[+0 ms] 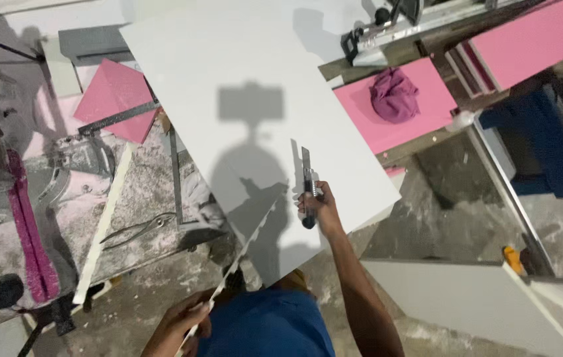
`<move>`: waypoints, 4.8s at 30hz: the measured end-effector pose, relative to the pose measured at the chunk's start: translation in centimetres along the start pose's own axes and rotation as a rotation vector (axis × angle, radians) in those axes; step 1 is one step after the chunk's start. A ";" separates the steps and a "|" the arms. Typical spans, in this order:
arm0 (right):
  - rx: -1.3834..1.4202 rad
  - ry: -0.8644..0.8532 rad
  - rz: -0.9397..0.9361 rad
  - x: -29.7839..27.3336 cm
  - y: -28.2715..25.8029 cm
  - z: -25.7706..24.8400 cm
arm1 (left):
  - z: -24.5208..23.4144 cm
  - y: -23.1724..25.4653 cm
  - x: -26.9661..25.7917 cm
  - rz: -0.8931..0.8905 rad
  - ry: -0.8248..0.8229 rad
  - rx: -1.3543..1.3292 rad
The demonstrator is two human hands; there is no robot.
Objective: The person wipes a white panel with a cloth, applies adhesive from a bottle to a grooved plastic strip, and then presses the strip onto the edge of the panel.
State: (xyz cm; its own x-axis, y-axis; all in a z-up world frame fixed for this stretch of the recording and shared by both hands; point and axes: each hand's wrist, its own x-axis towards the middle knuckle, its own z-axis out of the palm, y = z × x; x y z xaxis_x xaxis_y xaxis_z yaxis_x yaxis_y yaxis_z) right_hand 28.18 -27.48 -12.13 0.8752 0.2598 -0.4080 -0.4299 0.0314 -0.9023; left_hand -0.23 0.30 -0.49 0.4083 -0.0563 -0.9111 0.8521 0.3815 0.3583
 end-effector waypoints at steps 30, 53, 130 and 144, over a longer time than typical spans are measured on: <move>-1.159 0.177 -0.343 3.0 2.4 1.3 | 4.4 -1.0 4.0 0.164 -0.172 -0.102; -1.156 0.048 -0.549 -3.6 3.2 -0.6 | 10.6 1.3 3.1 0.271 -0.085 -0.190; -0.314 0.422 -0.188 -21.7 2.5 -1.4 | 16.3 3.6 14.8 0.348 -0.226 -0.080; -0.990 0.446 -0.222 -0.9 2.3 -8.8 | 12.1 -5.5 11.9 0.081 -0.307 -0.164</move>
State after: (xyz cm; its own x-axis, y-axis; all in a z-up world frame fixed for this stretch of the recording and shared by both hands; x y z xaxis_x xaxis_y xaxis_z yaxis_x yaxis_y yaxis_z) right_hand 28.34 -36.14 -15.04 0.9978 -0.0327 -0.0572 -0.0603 -0.8031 -0.5928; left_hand 3.90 -13.62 -10.84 0.5732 -0.2850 -0.7683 0.7590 0.5380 0.3667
